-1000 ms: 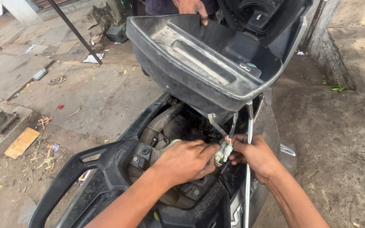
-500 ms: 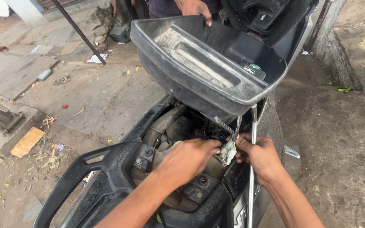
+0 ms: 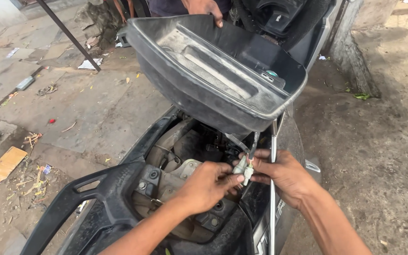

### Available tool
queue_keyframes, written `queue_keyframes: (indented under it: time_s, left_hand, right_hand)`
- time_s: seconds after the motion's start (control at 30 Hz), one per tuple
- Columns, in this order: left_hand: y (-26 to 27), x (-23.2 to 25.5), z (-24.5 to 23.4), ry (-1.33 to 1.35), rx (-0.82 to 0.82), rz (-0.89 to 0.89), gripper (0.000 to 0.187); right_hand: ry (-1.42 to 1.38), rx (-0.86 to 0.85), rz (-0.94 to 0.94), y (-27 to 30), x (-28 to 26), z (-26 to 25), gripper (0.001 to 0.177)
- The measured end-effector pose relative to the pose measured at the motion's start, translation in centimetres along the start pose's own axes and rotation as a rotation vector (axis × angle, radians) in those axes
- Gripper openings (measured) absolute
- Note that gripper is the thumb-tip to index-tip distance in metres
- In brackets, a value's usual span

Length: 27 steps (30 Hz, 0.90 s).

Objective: Using a T-handle wrench and screwdriver to disassemble components under the scooter seat.

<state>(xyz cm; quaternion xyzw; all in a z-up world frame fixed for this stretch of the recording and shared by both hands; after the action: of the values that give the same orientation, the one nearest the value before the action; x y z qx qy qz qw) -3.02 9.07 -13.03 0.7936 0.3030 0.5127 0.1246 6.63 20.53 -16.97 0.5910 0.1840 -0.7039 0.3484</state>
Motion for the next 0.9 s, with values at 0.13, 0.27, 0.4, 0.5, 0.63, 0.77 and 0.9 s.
queue_keyframes:
  time_s: [0.13,0.27,0.4,0.5,0.63,0.77,0.9]
  left_hand:
    - [1.2,0.6,-0.6,-0.177,0.096,-0.113,0.031]
    - [1.5,1.4,-0.5,-0.130,0.071,-0.025,0.031]
    - [1.2,1.1,-0.6,-0.127,0.084,-0.062,0.032]
    - [0.7,-1.2,0.0,-0.145,0.049,-0.171,0.030]
    - [0.9,-0.5,-1.2,-0.282,0.220,0.151,0.040]
    - [0.1,0.2,-0.2,-0.183,0.107,0.286,0.047]
    - [0.0,-1.3,0.3,-0.102,-0.097,0.052,0.040]
  right_hand:
    - [-0.028,0.033,0.029,-0.4,0.3,-0.1,0.024]
    - [0.024,0.069,-0.005,-0.1,0.3,0.1,0.023]
    - [-0.063,0.113,0.004,-0.3,0.7,0.0,0.020]
    - [0.041,0.164,0.013,-2.0,2.6,-2.0,0.019]
    - [-0.119,0.336,-0.109,-6.9,3.5,-6.9,0.016]
    - [-0.139,0.238,-0.069,-4.6,2.6,-6.2,0.018]
    - [-0.039,0.173,0.080,-1.7,0.1,-3.9,0.023]
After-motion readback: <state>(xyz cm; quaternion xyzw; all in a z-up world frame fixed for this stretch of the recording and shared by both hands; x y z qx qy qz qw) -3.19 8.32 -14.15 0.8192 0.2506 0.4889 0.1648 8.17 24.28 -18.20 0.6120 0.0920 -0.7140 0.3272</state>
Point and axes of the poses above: each hand's wrist, its own y-axis away from the middle knuckle, its own z-axis out of the palm, x = y × z, the point moved 10 cm from there along -y, towards the middle knuckle, and after that the axes turned 14 degrees about -z, right-handed, at the moved point
